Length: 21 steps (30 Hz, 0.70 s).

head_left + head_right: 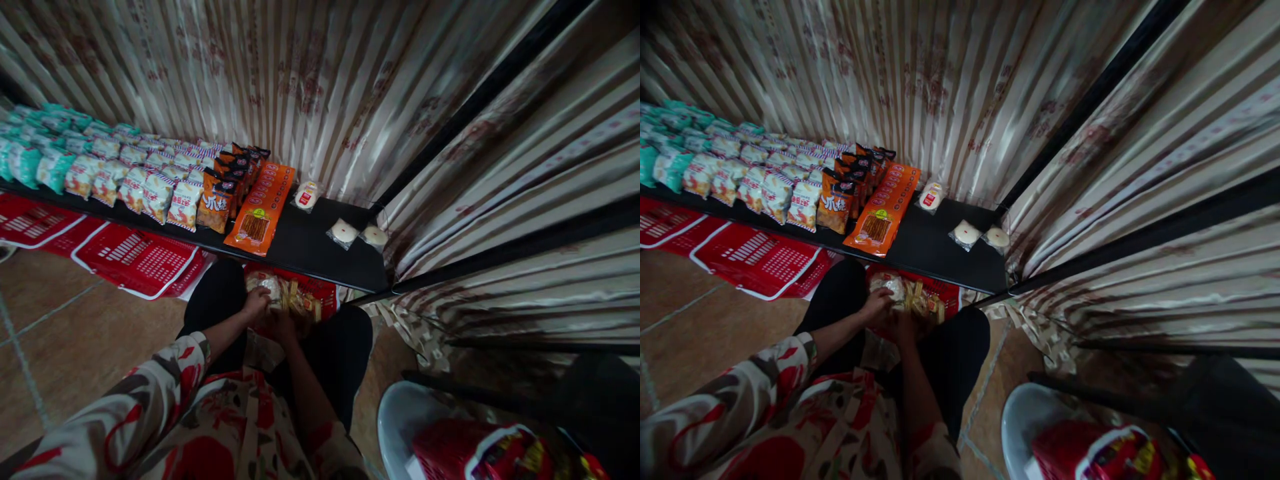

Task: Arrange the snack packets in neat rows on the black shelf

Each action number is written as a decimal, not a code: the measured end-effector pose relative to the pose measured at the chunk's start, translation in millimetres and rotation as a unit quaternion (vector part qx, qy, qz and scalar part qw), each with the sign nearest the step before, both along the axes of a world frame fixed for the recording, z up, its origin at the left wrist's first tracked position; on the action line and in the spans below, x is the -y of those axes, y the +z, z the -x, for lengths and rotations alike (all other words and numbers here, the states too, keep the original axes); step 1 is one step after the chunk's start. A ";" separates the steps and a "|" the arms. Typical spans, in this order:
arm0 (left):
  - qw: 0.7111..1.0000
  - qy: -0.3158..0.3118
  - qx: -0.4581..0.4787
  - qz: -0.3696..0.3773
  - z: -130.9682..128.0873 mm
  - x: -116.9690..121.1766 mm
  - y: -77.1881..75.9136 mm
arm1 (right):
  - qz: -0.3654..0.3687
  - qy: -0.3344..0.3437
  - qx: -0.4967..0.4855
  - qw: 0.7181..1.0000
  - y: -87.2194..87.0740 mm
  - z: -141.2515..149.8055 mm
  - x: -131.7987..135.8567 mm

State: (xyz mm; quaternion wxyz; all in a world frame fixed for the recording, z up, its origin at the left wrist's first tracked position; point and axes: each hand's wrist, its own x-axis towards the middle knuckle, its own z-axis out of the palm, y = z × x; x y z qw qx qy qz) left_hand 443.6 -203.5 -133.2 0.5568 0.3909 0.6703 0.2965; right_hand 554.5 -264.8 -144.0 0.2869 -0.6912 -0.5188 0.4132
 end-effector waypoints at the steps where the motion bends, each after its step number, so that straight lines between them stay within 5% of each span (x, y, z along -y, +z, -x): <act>1: 0.999 -0.010 -0.033 -0.016 1.7 -4.0 0.9 | 0.003 -0.009 -0.003 1.000 -3.0 -0.4 -0.9; 11: 0.953 -0.187 -0.230 -0.068 8.2 -23.9 4.8 | -0.004 -0.174 -0.042 0.984 -19.9 -17.7 -13.8; 21: 0.908 -0.293 -0.292 -0.068 -0.3 -11.9 0.2 | 0.015 -0.176 -0.253 0.951 -28.5 -4.0 -27.4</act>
